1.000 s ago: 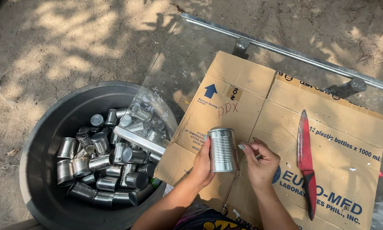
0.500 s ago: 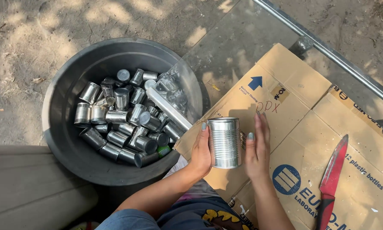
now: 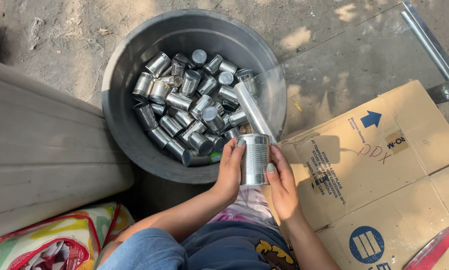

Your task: Scraping the surface of a metal can with a knife to remove labels or residue

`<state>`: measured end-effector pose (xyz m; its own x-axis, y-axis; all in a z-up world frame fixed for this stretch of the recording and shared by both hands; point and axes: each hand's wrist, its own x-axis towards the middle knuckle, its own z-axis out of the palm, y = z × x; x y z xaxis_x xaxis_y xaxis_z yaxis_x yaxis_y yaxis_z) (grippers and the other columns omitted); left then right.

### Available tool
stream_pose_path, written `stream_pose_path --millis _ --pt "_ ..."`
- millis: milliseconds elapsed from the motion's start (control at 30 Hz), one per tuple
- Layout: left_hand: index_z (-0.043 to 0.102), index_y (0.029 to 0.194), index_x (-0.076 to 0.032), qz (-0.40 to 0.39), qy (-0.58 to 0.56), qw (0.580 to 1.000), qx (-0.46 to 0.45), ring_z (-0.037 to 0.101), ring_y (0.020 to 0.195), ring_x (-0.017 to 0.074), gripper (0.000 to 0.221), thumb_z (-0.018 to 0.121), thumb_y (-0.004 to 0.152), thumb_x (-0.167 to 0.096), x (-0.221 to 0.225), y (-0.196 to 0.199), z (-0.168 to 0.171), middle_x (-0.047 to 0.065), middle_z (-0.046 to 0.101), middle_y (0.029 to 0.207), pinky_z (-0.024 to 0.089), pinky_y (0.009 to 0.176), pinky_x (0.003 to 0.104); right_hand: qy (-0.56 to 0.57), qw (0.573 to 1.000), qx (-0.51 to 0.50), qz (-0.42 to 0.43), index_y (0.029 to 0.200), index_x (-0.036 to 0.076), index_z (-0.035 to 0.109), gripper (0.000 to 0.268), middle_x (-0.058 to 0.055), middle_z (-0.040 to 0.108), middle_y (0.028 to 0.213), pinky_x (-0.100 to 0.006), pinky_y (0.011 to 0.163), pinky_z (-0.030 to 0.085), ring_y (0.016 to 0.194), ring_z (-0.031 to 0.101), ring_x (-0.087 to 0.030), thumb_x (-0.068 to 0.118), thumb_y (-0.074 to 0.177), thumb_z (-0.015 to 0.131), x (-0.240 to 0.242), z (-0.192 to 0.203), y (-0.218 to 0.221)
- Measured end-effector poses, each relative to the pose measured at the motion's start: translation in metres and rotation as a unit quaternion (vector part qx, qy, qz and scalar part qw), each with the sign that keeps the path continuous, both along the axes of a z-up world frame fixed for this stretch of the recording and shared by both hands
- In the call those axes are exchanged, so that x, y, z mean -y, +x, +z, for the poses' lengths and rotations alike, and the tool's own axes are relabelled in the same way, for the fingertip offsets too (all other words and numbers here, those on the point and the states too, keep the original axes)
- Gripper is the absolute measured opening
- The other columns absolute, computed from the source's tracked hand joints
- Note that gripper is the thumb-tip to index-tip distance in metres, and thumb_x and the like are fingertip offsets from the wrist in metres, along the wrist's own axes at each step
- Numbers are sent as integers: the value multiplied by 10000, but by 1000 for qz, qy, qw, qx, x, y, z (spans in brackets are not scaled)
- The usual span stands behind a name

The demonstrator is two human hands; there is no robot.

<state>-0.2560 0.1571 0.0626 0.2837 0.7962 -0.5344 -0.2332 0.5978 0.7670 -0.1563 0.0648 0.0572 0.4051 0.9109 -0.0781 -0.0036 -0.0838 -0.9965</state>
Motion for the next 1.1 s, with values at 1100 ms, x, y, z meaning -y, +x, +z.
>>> stream_pose_path --millis 1100 --pt "464 1527 -232 100 -126 947 -277 430 1433 322 670 539 924 -514 -5 -71 -305 88 526 1513 343 1187 439 -293 949 -115 33 1508 179 545 515 -260 431 1549 -699 1064 368 1434 396 -473 373 1032 591 -70 -214 -67"
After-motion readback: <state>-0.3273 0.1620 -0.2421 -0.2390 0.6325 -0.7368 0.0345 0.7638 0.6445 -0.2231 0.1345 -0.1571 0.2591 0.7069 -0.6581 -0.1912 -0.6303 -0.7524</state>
